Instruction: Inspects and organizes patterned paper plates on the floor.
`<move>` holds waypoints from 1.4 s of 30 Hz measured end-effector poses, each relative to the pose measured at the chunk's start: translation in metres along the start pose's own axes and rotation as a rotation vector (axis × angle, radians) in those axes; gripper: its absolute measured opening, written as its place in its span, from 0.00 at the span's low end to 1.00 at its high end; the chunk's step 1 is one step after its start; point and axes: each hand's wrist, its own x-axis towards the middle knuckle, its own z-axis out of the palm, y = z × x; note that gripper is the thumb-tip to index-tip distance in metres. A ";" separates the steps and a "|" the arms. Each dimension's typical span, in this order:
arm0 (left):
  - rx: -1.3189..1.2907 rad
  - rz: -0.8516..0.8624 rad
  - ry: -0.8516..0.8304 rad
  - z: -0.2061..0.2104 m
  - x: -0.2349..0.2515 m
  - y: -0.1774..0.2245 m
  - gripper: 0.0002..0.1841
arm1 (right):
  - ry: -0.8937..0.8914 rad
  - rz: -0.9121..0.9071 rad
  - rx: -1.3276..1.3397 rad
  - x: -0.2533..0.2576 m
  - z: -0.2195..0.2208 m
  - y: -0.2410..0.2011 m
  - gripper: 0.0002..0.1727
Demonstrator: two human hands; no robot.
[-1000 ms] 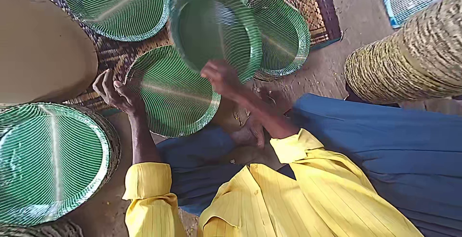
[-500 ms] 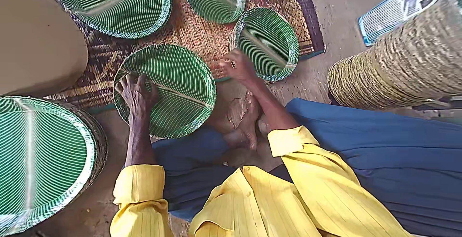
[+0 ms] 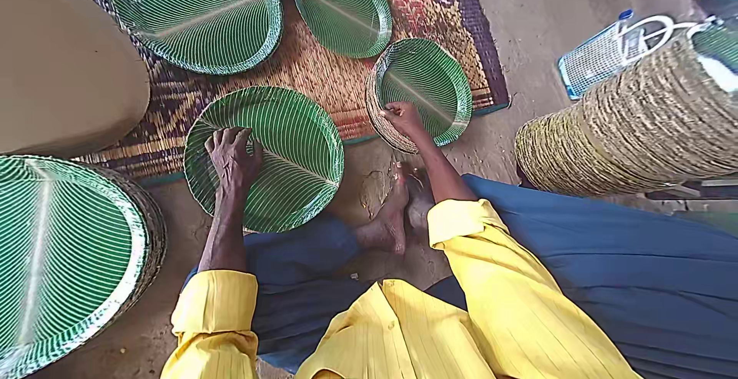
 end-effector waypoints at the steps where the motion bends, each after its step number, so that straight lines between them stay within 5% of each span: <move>1: -0.003 0.004 0.007 0.001 0.000 0.000 0.21 | 0.002 0.010 0.016 0.000 0.000 0.001 0.22; 13: -0.013 -0.051 -0.118 0.003 0.000 -0.001 0.25 | 0.203 0.082 -0.085 -0.002 0.001 -0.024 0.18; 18: -0.128 -0.049 0.076 -0.010 -0.003 -0.004 0.30 | 0.423 -0.558 -0.060 -0.045 0.016 -0.092 0.14; 21: -0.142 0.105 0.512 -0.025 -0.001 -0.008 0.34 | 0.250 -0.847 -0.067 -0.085 0.067 -0.136 0.10; 23: -0.090 0.164 0.625 -0.039 -0.006 -0.009 0.35 | -0.053 -0.937 -0.169 -0.114 0.114 -0.144 0.06; 26: -0.052 0.192 0.485 -0.034 -0.014 0.003 0.30 | -0.521 -1.075 -0.225 -0.146 0.157 -0.136 0.09; 28: -0.055 0.151 0.234 -0.021 -0.015 0.009 0.26 | -0.600 -1.112 -0.190 -0.152 0.163 -0.130 0.06; 31: -0.049 0.080 -0.099 -0.009 -0.006 0.014 0.26 | -0.393 -1.026 -0.161 -0.118 0.137 -0.120 0.13; 36: -0.046 0.055 -0.105 -0.009 -0.005 0.014 0.26 | 0.137 -0.460 -0.128 -0.041 0.034 -0.079 0.17; 39: -0.055 0.069 -0.112 -0.006 -0.007 0.018 0.26 | 0.172 -0.126 -0.167 -0.016 0.003 -0.039 0.26; 42: -0.055 0.114 -0.151 0.004 -0.010 0.026 0.25 | 0.068 -0.007 -0.184 -0.008 0.000 -0.011 0.28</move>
